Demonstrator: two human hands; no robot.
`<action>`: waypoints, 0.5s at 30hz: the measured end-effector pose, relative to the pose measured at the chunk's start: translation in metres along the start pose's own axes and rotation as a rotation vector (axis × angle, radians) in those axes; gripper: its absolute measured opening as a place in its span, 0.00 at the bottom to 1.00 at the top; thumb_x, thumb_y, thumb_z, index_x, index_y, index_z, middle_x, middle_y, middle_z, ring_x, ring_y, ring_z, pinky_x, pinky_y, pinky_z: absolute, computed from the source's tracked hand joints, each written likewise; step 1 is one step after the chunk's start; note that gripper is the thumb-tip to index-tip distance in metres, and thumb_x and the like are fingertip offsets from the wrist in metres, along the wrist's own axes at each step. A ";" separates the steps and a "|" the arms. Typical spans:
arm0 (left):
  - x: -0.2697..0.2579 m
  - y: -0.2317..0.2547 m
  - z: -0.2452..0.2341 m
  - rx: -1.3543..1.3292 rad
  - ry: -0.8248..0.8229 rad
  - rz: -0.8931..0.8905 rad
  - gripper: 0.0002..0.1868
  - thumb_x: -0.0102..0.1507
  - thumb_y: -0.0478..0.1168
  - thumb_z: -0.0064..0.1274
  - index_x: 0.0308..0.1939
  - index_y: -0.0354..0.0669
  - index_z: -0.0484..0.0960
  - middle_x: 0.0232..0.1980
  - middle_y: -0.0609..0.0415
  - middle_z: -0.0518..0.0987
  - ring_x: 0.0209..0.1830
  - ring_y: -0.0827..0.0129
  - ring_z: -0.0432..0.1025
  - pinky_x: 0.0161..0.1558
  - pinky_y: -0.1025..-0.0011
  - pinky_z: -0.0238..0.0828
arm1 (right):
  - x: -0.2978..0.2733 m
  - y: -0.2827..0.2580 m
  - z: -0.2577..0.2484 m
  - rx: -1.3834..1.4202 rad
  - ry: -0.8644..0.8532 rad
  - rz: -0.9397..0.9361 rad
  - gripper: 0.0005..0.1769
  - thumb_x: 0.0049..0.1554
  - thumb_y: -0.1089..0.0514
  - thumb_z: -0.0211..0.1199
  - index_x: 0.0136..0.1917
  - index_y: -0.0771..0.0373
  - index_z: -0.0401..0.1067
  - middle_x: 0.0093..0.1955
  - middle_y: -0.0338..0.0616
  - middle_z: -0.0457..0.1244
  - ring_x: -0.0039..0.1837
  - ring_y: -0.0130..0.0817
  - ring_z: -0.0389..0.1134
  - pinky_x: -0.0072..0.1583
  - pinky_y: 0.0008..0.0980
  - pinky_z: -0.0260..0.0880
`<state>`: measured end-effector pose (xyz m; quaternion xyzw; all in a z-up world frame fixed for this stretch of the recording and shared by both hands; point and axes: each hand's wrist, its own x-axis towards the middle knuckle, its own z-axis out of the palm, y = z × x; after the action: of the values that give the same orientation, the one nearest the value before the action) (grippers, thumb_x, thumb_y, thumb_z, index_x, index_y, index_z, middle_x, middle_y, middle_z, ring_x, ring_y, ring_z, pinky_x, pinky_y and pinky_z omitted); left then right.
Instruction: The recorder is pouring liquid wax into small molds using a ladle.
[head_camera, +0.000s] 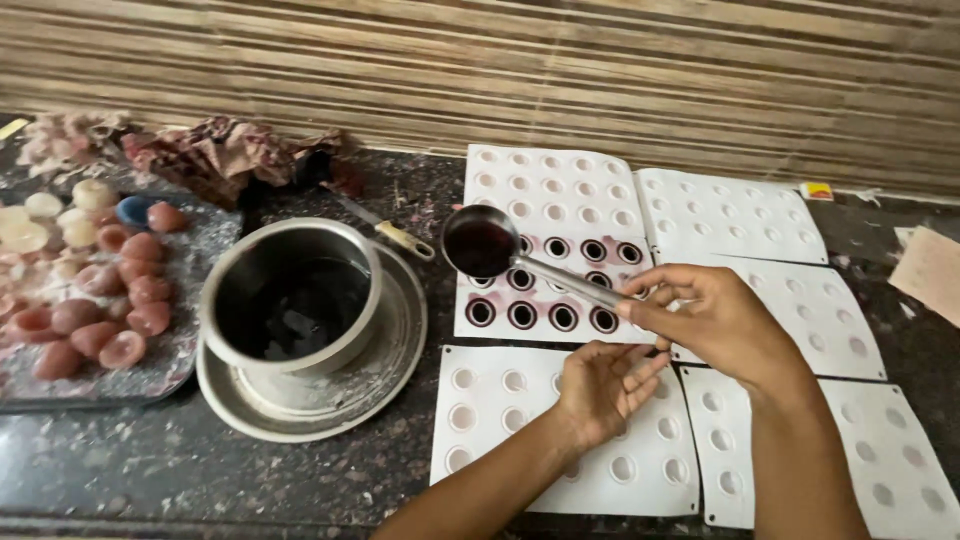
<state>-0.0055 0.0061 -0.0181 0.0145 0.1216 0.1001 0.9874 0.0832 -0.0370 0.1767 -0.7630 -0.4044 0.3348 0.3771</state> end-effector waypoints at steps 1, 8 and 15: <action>-0.002 0.000 0.002 0.007 -0.002 -0.022 0.25 0.63 0.45 0.46 0.61 0.35 0.70 0.67 0.50 0.72 0.63 0.63 0.75 0.54 0.71 0.77 | -0.011 0.007 -0.010 0.005 0.020 0.010 0.18 0.49 0.56 0.72 0.53 0.62 0.82 0.33 0.38 0.67 0.32 0.24 0.62 0.34 0.27 0.62; -0.002 -0.002 0.000 -0.001 0.020 0.030 0.34 0.58 0.39 0.41 0.69 0.30 0.66 0.73 0.46 0.69 0.67 0.60 0.72 0.54 0.71 0.78 | -0.071 0.072 -0.059 -0.151 0.357 0.261 0.14 0.52 0.55 0.73 0.51 0.60 0.83 0.31 0.45 0.69 0.33 0.30 0.67 0.36 0.29 0.63; -0.004 0.001 0.002 0.013 -0.003 0.047 0.37 0.56 0.38 0.40 0.71 0.30 0.64 0.75 0.45 0.68 0.70 0.58 0.70 0.55 0.71 0.76 | -0.097 0.137 -0.071 -0.139 0.516 0.385 0.16 0.50 0.54 0.73 0.52 0.58 0.84 0.35 0.48 0.73 0.34 0.30 0.69 0.37 0.28 0.60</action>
<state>-0.0086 0.0059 -0.0151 0.0238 0.1206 0.1226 0.9848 0.1478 -0.1964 0.1155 -0.9090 -0.1656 0.1675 0.3439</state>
